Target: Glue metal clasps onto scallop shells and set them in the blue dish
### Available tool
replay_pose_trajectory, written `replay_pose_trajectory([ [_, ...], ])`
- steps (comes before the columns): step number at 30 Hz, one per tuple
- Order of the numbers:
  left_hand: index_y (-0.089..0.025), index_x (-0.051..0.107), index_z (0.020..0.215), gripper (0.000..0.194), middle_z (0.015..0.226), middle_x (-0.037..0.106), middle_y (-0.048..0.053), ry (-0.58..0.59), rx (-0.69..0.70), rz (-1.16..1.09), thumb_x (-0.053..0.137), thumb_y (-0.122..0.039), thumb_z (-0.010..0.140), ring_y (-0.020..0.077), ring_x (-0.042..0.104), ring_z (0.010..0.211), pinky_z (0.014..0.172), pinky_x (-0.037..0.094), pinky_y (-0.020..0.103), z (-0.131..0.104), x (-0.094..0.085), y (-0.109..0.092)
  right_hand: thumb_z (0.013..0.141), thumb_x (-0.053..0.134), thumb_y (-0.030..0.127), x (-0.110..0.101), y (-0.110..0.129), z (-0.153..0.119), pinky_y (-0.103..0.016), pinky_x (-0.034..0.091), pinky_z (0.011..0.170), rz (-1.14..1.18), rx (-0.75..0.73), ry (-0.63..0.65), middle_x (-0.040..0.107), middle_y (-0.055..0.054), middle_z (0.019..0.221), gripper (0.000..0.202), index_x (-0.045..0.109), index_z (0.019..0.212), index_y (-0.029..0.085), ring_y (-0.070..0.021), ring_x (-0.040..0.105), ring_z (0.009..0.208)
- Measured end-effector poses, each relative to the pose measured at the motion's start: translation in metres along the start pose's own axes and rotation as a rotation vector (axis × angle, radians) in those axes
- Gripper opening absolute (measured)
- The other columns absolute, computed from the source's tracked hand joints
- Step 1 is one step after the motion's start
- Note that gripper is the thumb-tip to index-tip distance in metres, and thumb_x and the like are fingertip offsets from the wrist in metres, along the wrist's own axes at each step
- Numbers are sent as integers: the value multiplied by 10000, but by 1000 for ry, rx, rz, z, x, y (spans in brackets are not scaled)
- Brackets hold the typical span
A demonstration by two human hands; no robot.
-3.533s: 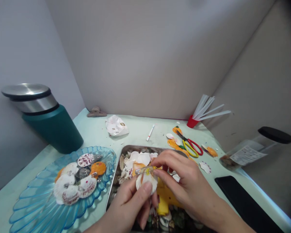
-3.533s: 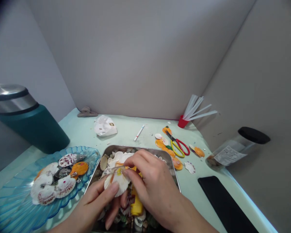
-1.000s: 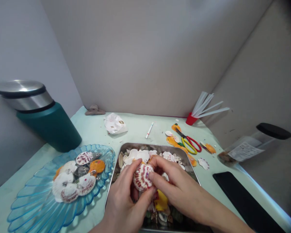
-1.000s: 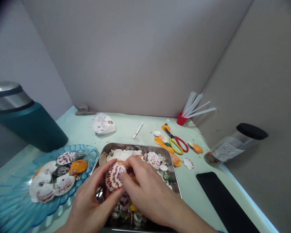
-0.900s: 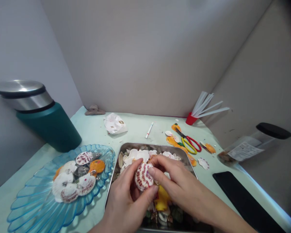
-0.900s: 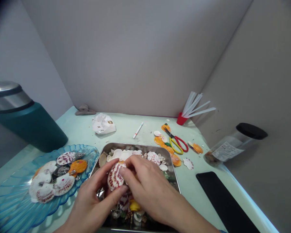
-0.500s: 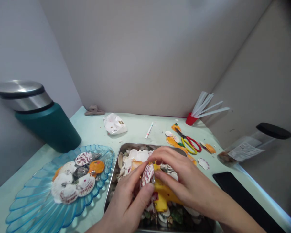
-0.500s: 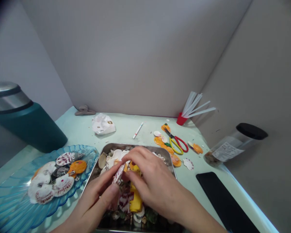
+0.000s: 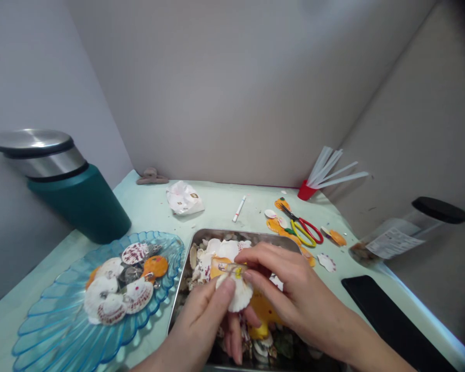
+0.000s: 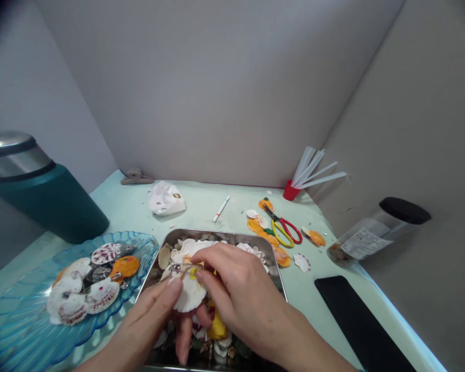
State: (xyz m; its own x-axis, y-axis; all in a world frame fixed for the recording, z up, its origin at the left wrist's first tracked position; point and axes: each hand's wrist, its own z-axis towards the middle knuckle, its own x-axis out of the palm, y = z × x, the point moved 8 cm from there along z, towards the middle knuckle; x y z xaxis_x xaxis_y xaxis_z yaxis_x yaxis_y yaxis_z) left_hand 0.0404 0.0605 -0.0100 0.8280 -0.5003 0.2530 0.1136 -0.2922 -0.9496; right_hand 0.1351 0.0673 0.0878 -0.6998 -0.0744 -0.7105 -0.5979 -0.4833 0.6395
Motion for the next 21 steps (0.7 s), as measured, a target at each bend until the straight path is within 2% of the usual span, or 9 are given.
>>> replay_pose_trajectory([
  [5, -132, 584, 706, 433, 413, 554, -30, -52, 4, -33, 475, -518, 870, 68, 471, 305, 387, 368, 165, 3, -1, 3, 917, 496, 131, 3, 1, 0, -288, 443, 774, -16, -17, 1, 643, -42, 932, 173, 630, 1016, 178, -164, 587, 864],
  [9, -147, 544, 770, 365, 425, 579, -38, -86, 20, -45, 511, -501, 854, 72, 484, 294, 365, 356, 154, 4, -4, 4, 917, 496, 141, 10, 4, 1, -322, 451, 780, -62, -49, 17, 641, -72, 952, 225, 624, 1101, 163, -195, 576, 889],
  [14, -153, 529, 772, 388, 405, 560, -47, -57, 21, 34, 482, -527, 863, 68, 475, 300, 381, 366, 152, 3, -2, 4, 934, 455, 145, 18, 6, 1, -371, 452, 827, -101, -104, 10, 694, -98, 961, 256, 638, 1112, 134, -224, 609, 892],
  [21, -159, 546, 695, 477, 374, 525, -33, -18, 4, 163, 455, -604, 840, 73, 443, 311, 395, 353, 167, 3, 0, 3, 934, 450, 159, 18, 2, -5, -347, 490, 781, -66, -110, -94, 733, -86, 924, 257, 669, 1069, 149, -211, 669, 825],
])
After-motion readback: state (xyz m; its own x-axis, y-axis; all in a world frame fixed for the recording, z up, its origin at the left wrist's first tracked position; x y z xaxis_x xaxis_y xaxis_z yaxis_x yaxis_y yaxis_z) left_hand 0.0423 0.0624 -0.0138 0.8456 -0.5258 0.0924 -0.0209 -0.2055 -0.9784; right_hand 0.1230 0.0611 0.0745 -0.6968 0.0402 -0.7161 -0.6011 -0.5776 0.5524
